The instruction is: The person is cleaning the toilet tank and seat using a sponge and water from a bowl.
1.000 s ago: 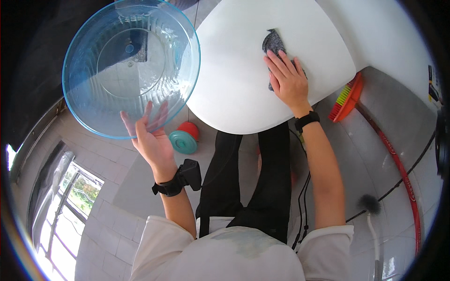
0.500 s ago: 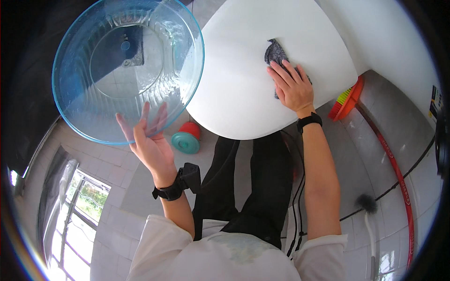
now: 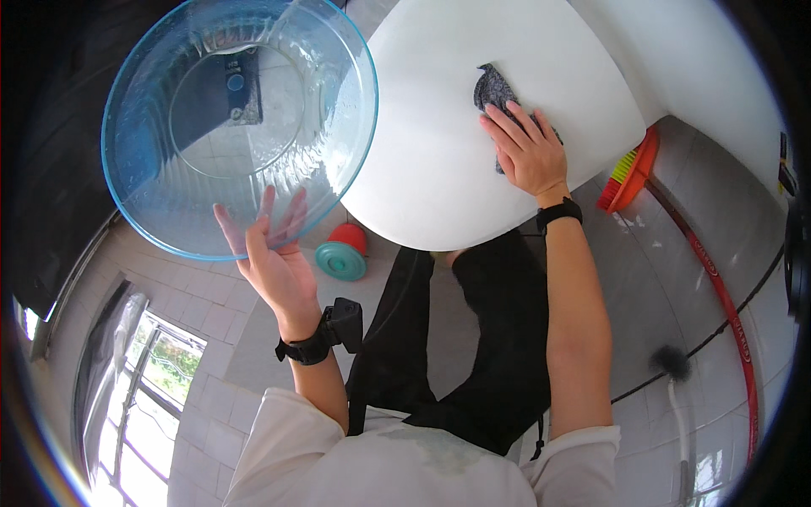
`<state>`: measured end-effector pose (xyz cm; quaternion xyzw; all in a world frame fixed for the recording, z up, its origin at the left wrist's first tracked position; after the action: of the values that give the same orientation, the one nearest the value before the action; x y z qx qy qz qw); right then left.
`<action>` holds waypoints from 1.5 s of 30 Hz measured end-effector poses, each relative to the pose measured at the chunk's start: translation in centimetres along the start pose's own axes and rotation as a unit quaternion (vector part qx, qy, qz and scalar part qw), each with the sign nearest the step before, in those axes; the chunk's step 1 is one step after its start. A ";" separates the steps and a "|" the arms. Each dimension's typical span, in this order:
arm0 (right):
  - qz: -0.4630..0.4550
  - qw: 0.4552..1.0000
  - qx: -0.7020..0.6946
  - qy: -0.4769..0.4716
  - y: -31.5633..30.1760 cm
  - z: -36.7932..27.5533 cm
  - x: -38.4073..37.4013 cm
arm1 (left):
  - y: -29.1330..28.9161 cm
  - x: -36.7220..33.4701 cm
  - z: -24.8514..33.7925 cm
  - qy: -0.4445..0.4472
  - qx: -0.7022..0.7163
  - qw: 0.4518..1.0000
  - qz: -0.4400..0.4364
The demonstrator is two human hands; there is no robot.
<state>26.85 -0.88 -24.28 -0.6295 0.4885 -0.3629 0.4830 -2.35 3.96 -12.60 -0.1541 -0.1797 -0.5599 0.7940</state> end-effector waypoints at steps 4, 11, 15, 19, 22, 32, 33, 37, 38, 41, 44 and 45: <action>0.009 1.000 -0.006 0.002 0.0 0.1 0.0 | -0.5 0.3 -0.3 0.005 -0.003 1.000 0.007; -0.008 1.000 -0.010 0.003 -0.1 0.4 0.1 | -1.5 0.6 -0.4 0.041 -0.009 0.998 0.039; 0.010 1.000 -0.024 -0.003 -0.3 0.3 0.3 | -1.6 0.5 -1.0 0.064 0.002 0.996 0.060; 0.021 0.999 -0.047 -0.006 -0.4 0.0 0.1 | -1.6 0.6 -2.1 0.076 0.002 0.995 0.062; 0.043 0.997 -0.054 0.021 -0.2 -0.5 0.0 | -1.6 1.3 -3.4 0.065 0.036 0.995 0.071; -0.073 0.968 -0.093 -0.221 4.8 -13.2 2.8 | -3.6 5.3 -4.4 0.076 0.092 0.979 0.165; -0.085 0.973 -0.098 -0.189 4.8 -11.1 2.2 | -4.5 5.7 -4.6 0.074 0.092 0.977 0.176; 0.039 0.997 -0.061 -0.009 -1.4 2.2 -2.6 | -7.3 6.0 -5.2 0.079 0.098 0.976 0.178; 0.078 0.997 -0.012 0.019 -2.6 5.9 -3.5 | -7.3 5.9 -5.5 0.076 0.105 0.975 0.183; 0.135 0.986 0.081 0.054 -4.3 10.4 -6.7 | -7.3 6.0 -5.9 0.061 0.104 0.975 0.188; 0.125 0.991 0.029 0.037 -2.6 5.4 -7.7 | -7.5 6.2 -5.5 0.055 0.097 0.975 0.194; 0.102 0.994 0.040 -0.012 -1.6 1.9 -6.9 | -7.4 6.1 -5.9 0.050 0.103 0.974 0.194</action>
<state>27.29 6.39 -23.12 -0.5608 0.5301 -0.3234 0.5478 -6.85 -6.16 -14.72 -0.0753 -0.1637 -0.3809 0.9069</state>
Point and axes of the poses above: each hand's wrist, its own x-axis away from the middle knuckle, its own y-axis out of the palm, z = x × y, the point moved 8 cm from there along -x, towards the middle knuckle, and after that the axes turned 6 degrees about -z, right-handed, at the moved point
